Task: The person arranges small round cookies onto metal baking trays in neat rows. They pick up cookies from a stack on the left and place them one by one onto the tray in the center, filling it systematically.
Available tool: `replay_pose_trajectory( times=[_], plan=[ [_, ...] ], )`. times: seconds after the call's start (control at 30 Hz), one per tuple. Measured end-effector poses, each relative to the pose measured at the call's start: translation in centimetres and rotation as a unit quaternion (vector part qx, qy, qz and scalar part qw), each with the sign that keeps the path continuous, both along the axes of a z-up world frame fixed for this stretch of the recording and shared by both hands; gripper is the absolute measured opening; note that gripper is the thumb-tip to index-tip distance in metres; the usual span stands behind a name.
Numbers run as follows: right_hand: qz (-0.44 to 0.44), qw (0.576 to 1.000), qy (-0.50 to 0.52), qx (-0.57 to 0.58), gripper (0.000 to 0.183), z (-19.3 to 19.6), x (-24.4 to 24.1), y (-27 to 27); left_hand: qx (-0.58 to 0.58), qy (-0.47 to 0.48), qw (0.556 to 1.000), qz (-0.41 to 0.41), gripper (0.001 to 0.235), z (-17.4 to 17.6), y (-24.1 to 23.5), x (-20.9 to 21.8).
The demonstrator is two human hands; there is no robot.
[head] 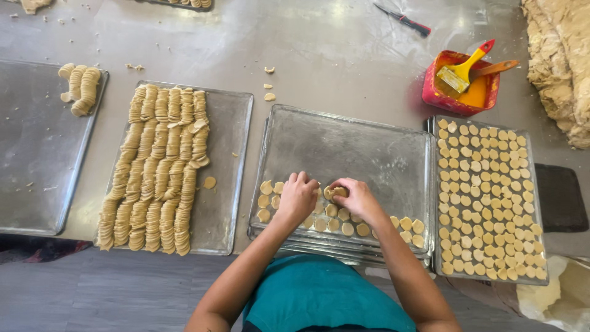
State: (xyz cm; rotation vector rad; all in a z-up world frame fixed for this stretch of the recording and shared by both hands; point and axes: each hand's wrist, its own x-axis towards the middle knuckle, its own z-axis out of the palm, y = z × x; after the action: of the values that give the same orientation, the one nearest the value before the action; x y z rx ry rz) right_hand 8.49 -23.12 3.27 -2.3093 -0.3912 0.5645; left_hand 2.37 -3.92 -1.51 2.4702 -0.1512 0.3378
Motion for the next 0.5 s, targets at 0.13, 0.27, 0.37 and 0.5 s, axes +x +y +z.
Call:
replay_pose_trajectory(
  times=[0.13,0.27,0.37,0.5],
  plan=[
    [-0.036,0.998,0.024,-0.037,0.029,-0.3,0.3,-1.1,-0.064,0.017,0.997,-0.028,0.016,0.1,-1.2,0.5],
    [-0.008,0.999,-0.020,-0.025,0.022,-1.8,0.7,-3.2,-0.040,0.008,0.998,-0.052,0.014,0.1,-2.0,0.7],
    [0.031,0.995,-0.093,0.012,0.021,-2.5,1.0,-4.3,-0.001,0.003,0.999,-0.050,0.009,0.0,-2.4,1.0],
    [-0.043,0.997,-0.008,-0.061,0.026,-1.3,1.0,-4.9,-0.038,0.024,0.998,-0.046,0.010,-0.2,-3.5,1.3]
  ],
)
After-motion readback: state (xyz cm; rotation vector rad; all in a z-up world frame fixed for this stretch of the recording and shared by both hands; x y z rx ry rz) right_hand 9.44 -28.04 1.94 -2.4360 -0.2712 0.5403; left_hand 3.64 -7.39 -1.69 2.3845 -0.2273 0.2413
